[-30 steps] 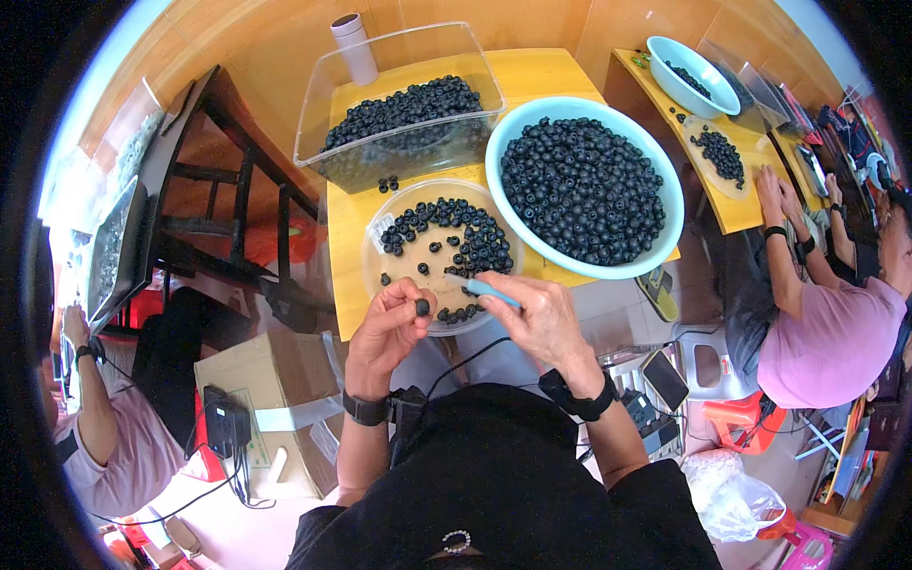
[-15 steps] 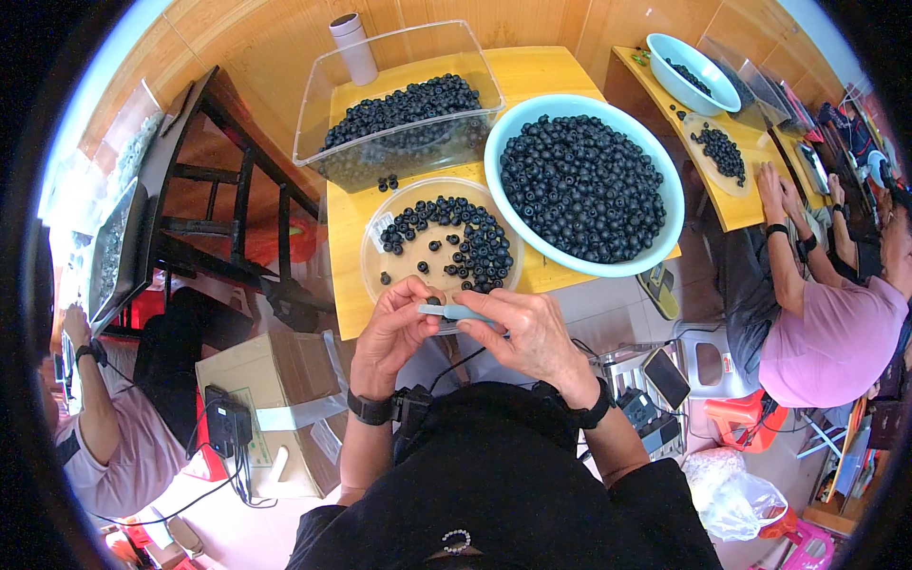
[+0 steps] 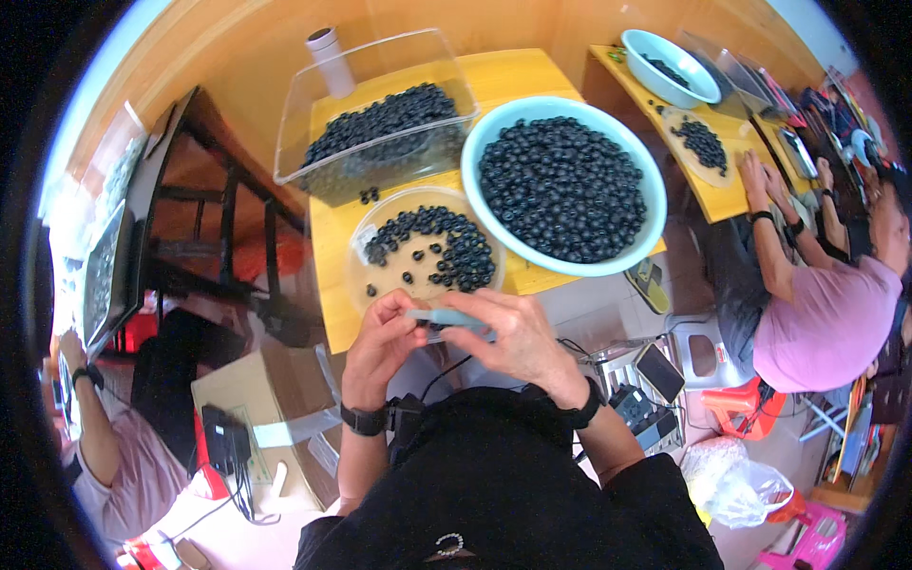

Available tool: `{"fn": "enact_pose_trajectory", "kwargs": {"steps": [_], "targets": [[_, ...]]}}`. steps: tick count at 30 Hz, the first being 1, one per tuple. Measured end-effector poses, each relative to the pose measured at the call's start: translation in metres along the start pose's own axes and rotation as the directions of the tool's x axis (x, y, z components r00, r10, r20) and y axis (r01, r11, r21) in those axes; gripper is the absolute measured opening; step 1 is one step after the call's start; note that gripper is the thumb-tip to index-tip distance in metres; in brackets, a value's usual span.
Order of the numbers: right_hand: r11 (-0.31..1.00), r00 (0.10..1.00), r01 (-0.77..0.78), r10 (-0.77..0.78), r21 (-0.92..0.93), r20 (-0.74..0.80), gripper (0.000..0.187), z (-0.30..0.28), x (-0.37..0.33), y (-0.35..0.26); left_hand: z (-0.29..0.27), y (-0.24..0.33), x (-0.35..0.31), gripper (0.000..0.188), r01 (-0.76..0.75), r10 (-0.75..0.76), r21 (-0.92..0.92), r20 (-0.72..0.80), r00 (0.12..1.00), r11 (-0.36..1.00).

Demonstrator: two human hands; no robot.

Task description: Sorting blueberries by hand from one container to another on a workbench.

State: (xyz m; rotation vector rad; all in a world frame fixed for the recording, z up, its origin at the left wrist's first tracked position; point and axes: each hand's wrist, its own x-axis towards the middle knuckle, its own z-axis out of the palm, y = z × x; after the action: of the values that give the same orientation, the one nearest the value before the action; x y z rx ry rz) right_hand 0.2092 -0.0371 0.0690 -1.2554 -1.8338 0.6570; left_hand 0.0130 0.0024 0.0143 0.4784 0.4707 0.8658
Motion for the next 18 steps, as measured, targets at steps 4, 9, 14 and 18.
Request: {"fn": "enact_pose_trajectory", "kwargs": {"steps": [4, 9, 14, 18], "targets": [[0.987, 0.998, 0.047, -0.051, 0.151, 0.025, 0.030, 0.007, 0.004, -0.001, -0.001, 0.000, 0.000, 0.017, 0.043, -0.046, 0.039, 0.088, 0.995, 0.998], [0.931, 0.994, -0.092, 0.068, 0.354, 0.081, 0.019, 0.009, 0.001, -0.003, 0.001, 0.000, 0.001, 0.024, 0.111, -0.115, 0.034, 0.148, 0.982, 0.993], [0.846, 0.958, -0.271, 0.191, 0.460, 0.213, 0.017, 0.010, -0.005, 0.007, -0.008, -0.009, 0.003, 0.027, 0.165, -0.170, 0.042, 0.212, 0.962, 0.985], [0.825, 0.964, -0.258, 0.183, 0.503, 0.194, 0.018, 0.011, -0.008, 0.002, -0.012, -0.014, 0.004, 0.028, 0.189, -0.181, -0.012, 0.229, 0.956, 0.982]]}}
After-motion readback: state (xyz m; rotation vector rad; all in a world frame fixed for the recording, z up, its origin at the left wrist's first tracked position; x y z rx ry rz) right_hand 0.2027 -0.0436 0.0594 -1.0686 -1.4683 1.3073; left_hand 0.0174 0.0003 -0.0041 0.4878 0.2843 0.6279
